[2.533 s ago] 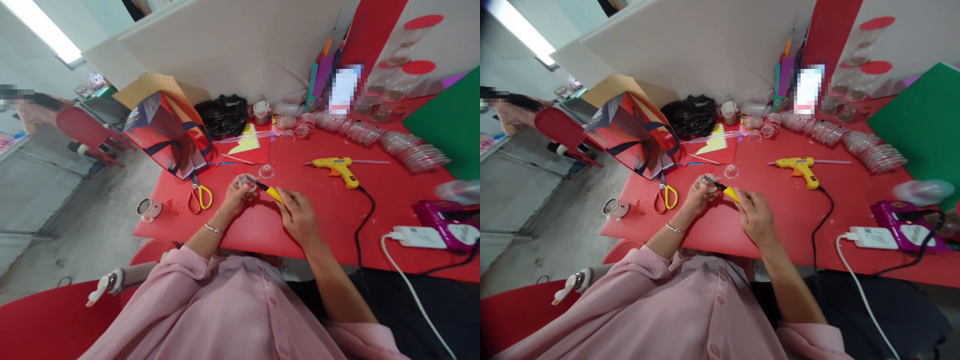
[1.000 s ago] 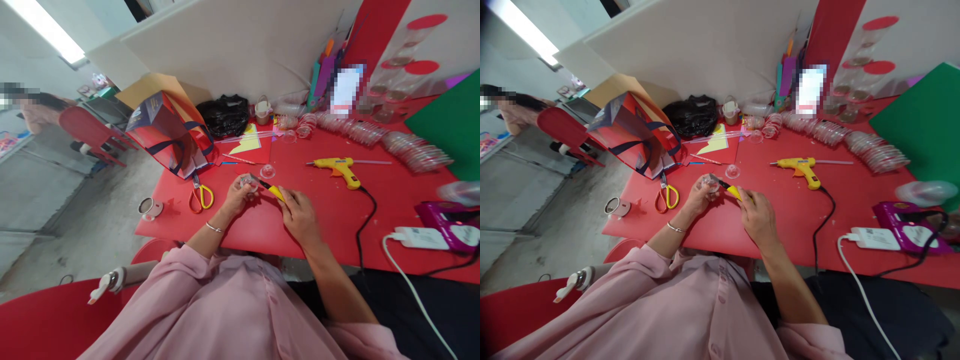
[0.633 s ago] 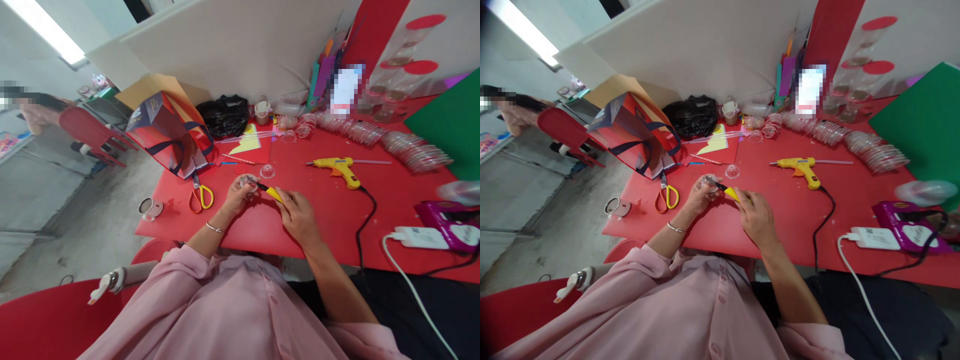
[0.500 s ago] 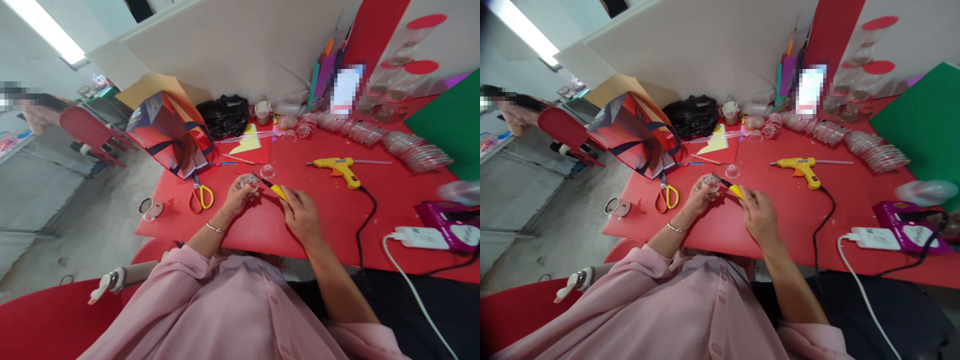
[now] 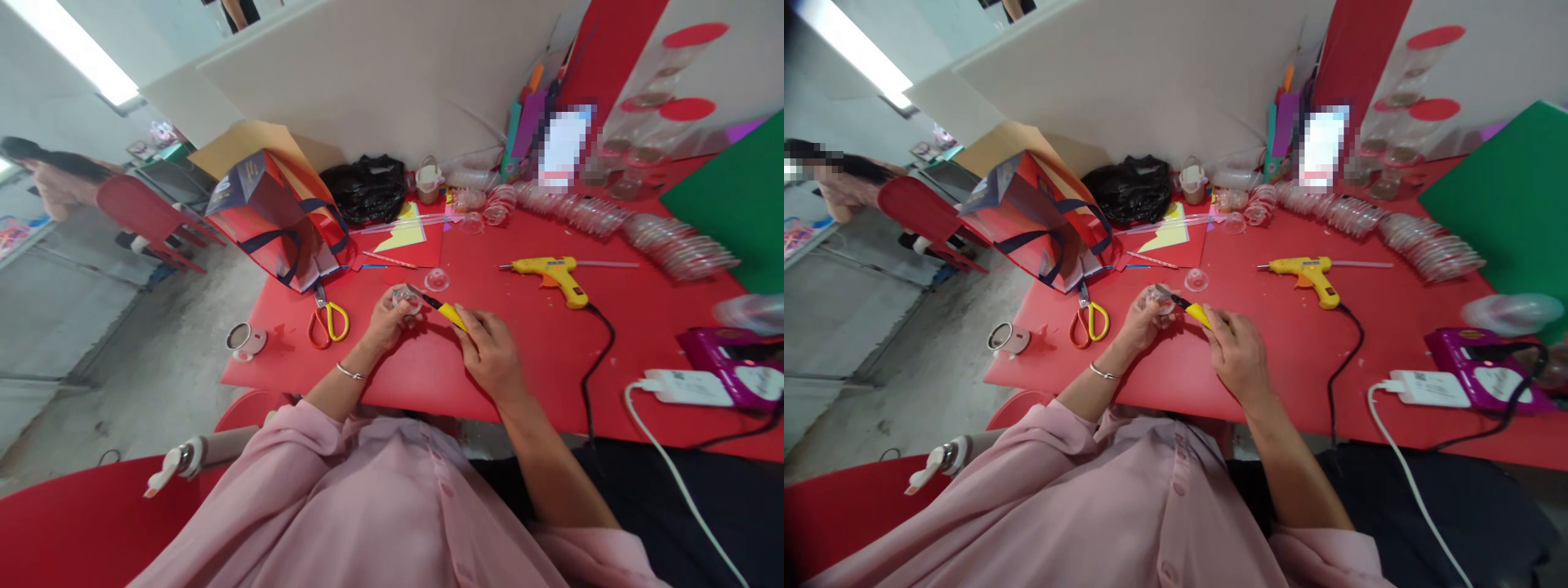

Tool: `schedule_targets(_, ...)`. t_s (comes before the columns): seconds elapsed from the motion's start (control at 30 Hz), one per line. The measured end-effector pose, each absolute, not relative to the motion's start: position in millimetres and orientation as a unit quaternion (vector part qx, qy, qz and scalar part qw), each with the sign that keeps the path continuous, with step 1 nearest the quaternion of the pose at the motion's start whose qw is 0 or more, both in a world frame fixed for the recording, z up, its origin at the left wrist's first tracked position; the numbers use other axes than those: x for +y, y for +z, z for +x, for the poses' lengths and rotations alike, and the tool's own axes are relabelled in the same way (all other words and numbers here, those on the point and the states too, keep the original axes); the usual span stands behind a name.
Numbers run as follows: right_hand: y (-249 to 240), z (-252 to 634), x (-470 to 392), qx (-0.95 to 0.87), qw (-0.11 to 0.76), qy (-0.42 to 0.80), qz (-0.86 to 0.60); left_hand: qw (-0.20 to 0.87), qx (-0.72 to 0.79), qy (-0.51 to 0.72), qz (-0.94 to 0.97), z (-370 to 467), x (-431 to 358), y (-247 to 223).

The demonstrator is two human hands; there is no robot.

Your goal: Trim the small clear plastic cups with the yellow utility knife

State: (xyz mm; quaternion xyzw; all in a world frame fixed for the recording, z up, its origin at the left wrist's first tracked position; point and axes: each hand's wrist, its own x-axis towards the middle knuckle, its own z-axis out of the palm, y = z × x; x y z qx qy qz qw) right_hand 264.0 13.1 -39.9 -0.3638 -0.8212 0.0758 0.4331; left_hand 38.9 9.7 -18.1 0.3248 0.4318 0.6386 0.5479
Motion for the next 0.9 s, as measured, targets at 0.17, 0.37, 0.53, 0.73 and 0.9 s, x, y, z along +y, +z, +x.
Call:
schedule_targets(0.17,-39.5,262.0,11.8,-0.833,0.416,0.064,-0.359,0.547,0.416,0.642,0.339,38.4,9.6,-18.5)
schedule_targets(0.37,-38.8,264.7,13.1,-0.820,0.432,0.065,-0.370,0.547,0.415,0.645,0.335,37.3,10.2,-22.0)
schedule_targets(0.53,-37.2,261.8,11.4,-0.838,0.417,0.061,-0.345,0.544,0.406,0.646,0.348,39.4,9.5,-17.5)
schedule_targets(0.73,-39.5,264.9,14.6,-0.814,0.428,0.046,-0.391,0.547,0.436,0.637,0.324,38.0,8.9,-18.3)
schedule_targets(0.9,-37.4,263.2,13.1,-0.829,0.437,0.062,-0.344,0.548,0.408,0.646,0.341,39.0,9.9,-18.8)
